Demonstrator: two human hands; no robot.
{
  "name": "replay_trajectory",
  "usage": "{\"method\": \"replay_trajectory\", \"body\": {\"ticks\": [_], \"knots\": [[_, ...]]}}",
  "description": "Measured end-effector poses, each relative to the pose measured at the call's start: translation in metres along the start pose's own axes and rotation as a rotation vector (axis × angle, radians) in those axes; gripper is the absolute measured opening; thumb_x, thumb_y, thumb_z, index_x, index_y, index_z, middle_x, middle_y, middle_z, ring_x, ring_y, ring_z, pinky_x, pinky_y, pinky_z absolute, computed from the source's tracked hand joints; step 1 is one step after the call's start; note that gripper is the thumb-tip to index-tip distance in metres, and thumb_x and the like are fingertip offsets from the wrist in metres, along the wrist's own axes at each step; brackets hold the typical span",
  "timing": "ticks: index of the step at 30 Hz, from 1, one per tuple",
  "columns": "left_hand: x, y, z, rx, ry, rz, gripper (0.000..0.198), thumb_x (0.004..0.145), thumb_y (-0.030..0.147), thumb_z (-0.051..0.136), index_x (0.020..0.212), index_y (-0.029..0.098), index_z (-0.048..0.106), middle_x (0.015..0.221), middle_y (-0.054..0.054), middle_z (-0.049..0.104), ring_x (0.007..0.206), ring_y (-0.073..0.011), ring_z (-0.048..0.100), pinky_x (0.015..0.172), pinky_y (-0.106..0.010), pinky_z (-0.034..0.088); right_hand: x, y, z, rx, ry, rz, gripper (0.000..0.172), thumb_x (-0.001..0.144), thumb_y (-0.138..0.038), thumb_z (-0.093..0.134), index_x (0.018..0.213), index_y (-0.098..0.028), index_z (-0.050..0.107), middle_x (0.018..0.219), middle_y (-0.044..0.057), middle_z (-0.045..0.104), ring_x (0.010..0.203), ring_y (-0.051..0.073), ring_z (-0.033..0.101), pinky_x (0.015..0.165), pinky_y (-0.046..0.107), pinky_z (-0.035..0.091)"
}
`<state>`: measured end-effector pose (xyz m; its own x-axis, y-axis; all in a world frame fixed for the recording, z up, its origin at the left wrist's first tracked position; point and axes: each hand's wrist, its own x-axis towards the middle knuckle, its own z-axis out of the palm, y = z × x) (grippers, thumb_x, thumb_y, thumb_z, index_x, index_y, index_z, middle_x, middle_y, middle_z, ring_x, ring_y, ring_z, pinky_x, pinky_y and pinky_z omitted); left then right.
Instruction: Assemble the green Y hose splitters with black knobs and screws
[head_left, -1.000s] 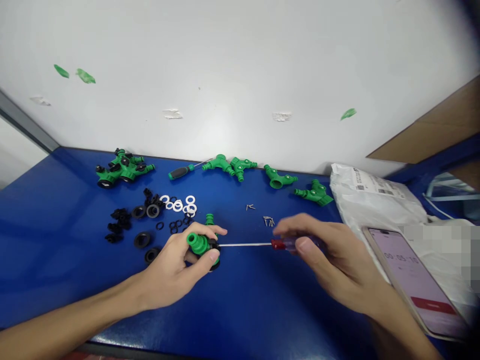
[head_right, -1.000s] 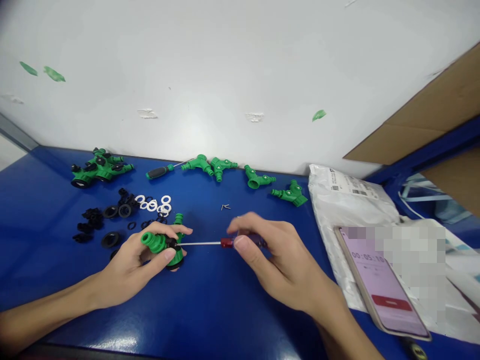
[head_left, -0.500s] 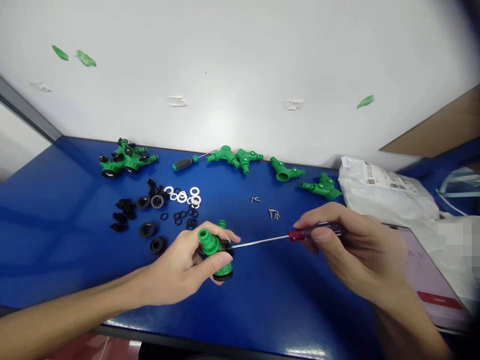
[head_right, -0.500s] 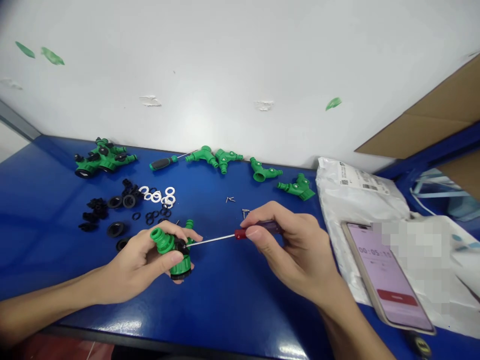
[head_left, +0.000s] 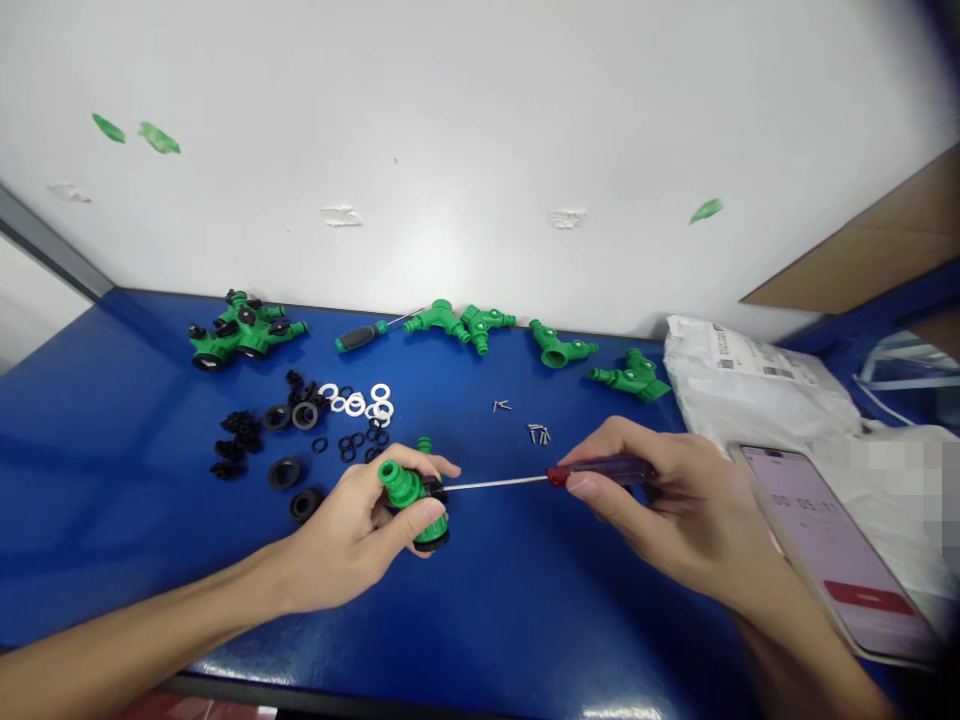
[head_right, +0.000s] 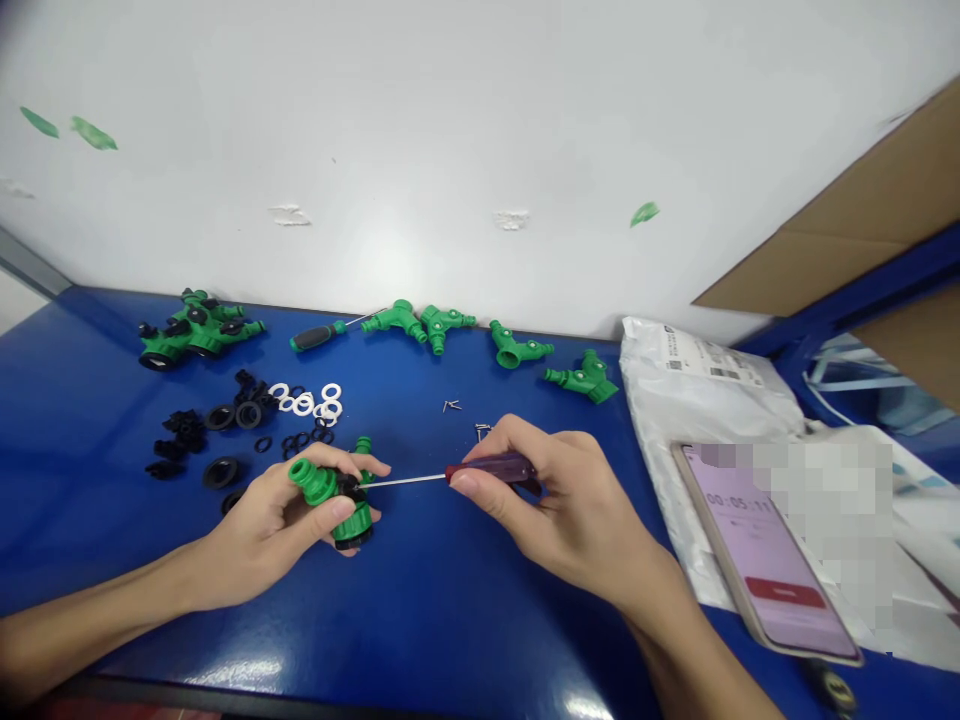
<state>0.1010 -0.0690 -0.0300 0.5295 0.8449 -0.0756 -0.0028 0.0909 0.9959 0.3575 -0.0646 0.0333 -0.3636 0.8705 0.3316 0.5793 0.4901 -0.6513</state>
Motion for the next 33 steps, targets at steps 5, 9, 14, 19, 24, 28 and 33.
{"method": "replay_trajectory", "body": {"ticks": [5,9,14,19,24,28,33], "knots": [[0.001,0.001,0.001,-0.026,-0.009,-0.024,0.03,0.095,0.043,0.058,0.112,0.019,0.057,0.129,-0.013,0.058,0.085,-0.017,0.069,0.069,-0.03,0.065,-0.005,0.004,-0.006,0.078,-0.067,0.014,0.011,0.094,-0.032,0.062,0.098,-0.022,0.062,0.082,0.003,0.072,0.07,0.016,0.07,0.059,0.023,0.055],[0.0,0.0,-0.001,-0.009,-0.015,-0.024,0.028,0.096,0.042,0.057,0.113,0.02,0.056,0.131,-0.014,0.058,0.088,-0.0188,0.07,0.069,-0.032,0.065,-0.007,0.007,-0.007,0.096,-0.055,-0.012,0.008,0.092,-0.029,0.066,0.093,-0.022,0.064,0.082,0.003,0.073,0.07,0.016,0.071,0.062,0.022,0.056],[-0.002,-0.008,-0.005,0.12,-0.035,-0.001,0.025,0.097,0.041,0.055,0.112,0.022,0.053,0.136,-0.015,0.057,0.091,-0.0213,0.072,0.074,-0.036,0.063,-0.003,0.004,-0.004,-0.002,-0.055,-0.095,0.012,0.093,-0.027,0.065,0.083,-0.02,0.064,0.069,0.0,0.07,0.055,0.011,0.063,0.052,0.02,0.047],[-0.001,-0.006,-0.005,0.123,-0.032,0.004,0.026,0.097,0.043,0.054,0.111,0.022,0.053,0.135,-0.015,0.056,0.089,-0.0209,0.071,0.073,-0.037,0.063,-0.002,0.005,-0.003,-0.086,-0.062,-0.151,0.031,0.097,-0.029,0.057,0.067,-0.02,0.057,0.049,-0.005,0.053,0.04,0.008,0.041,0.041,0.022,0.032],[-0.001,-0.004,-0.002,0.041,-0.029,-0.002,0.027,0.096,0.044,0.055,0.111,0.021,0.054,0.132,-0.013,0.056,0.086,-0.0173,0.069,0.07,-0.032,0.063,-0.006,0.005,-0.007,0.038,-0.092,-0.03,0.015,0.092,-0.031,0.065,0.103,-0.022,0.061,0.085,0.001,0.07,0.067,0.013,0.066,0.059,0.02,0.052],[-0.001,-0.005,-0.002,0.001,-0.026,0.009,0.027,0.096,0.042,0.057,0.113,0.022,0.055,0.131,-0.012,0.057,0.086,-0.0164,0.069,0.069,-0.03,0.062,-0.007,0.007,-0.009,0.1,-0.08,-0.019,0.007,0.09,-0.028,0.069,0.092,-0.023,0.064,0.081,0.0,0.071,0.066,0.013,0.066,0.061,0.02,0.054],[0.001,-0.002,-0.001,-0.082,-0.01,0.002,0.027,0.095,0.041,0.059,0.112,0.021,0.057,0.129,-0.01,0.056,0.088,-0.0169,0.068,0.069,-0.031,0.064,-0.007,0.011,-0.007,0.056,-0.009,-0.059,0.007,0.087,-0.025,0.073,0.09,-0.024,0.067,0.078,-0.002,0.073,0.065,0.012,0.067,0.06,0.02,0.053]]}}
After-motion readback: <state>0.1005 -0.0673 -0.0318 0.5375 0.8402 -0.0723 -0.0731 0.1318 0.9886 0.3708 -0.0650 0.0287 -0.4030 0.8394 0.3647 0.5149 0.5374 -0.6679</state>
